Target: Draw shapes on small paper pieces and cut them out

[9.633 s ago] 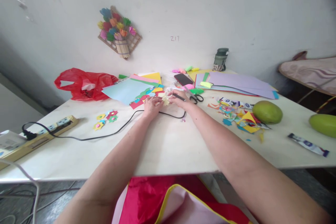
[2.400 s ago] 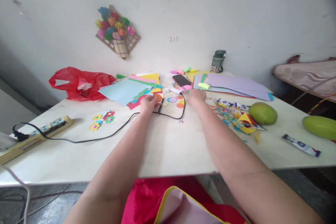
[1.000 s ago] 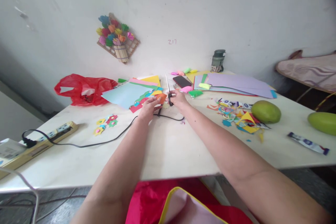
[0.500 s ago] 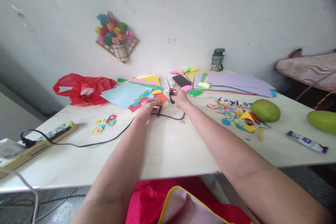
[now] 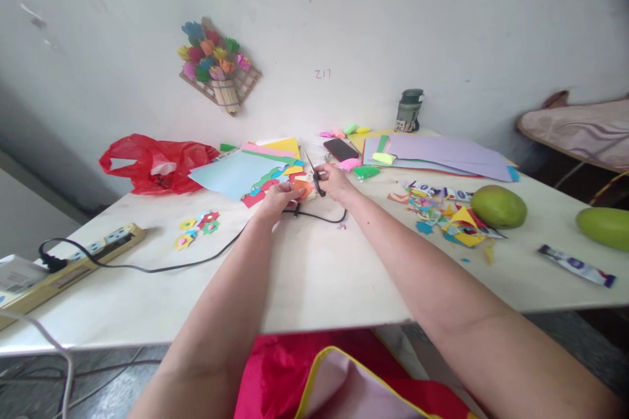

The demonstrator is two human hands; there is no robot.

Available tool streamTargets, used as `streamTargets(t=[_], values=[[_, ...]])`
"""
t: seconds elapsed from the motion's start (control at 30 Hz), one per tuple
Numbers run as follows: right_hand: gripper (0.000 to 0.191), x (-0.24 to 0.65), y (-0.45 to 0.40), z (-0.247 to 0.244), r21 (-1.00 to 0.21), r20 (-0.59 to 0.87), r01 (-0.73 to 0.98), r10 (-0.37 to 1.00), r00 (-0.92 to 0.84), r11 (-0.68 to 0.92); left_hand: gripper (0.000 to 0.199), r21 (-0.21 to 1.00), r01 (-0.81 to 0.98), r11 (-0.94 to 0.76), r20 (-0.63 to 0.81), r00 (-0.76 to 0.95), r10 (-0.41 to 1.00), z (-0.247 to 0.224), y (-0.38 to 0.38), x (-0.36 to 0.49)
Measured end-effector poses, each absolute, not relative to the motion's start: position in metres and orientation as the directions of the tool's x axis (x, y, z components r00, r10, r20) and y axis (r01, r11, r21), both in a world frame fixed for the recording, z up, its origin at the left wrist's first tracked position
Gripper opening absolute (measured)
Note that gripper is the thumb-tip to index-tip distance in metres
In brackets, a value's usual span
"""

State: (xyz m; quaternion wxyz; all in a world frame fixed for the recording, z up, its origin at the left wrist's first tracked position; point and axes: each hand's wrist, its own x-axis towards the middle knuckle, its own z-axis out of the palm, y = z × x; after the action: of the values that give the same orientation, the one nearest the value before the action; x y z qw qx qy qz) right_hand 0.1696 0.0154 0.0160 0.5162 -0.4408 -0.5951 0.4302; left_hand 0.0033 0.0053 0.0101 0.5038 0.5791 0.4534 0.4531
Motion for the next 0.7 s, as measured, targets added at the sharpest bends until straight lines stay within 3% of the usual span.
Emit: streamTargets(t=[0.17, 0.4, 0.57, 0.7], values=[[0.032, 0.1709, 0.0104, 0.0186, -0.979, 0.121, 0.154, 0.989, -0.087, 0.134, 0.034, 0.996, -0.027, -0.090, 0.093, 0.117, 0.989, 0.0048, 0.0110, 0.0033], [0.043, 0.1758, 0.0060, 0.0208, -0.973, -0.004, 0.223, 0.972, -0.235, 0.050, 0.028, 0.967, -0.243, -0.071, 0.085, 0.051, 0.995, 0.0041, 0.0103, 0.0041], [0.042, 0.1756, 0.0098, 0.0171, -0.935, 0.047, 0.335, 0.979, -0.201, 0.113, 0.026, 0.944, -0.322, -0.071, 0.087, 0.035, 0.996, 0.0053, 0.0100, 0.0044], [0.035, 0.1774, 0.0137, 0.0181, -0.739, 0.180, 0.642, 0.978, -0.105, 0.205, 0.023, 0.960, -0.269, -0.082, 0.082, -0.012, 0.997, 0.0053, 0.0113, 0.0046]])
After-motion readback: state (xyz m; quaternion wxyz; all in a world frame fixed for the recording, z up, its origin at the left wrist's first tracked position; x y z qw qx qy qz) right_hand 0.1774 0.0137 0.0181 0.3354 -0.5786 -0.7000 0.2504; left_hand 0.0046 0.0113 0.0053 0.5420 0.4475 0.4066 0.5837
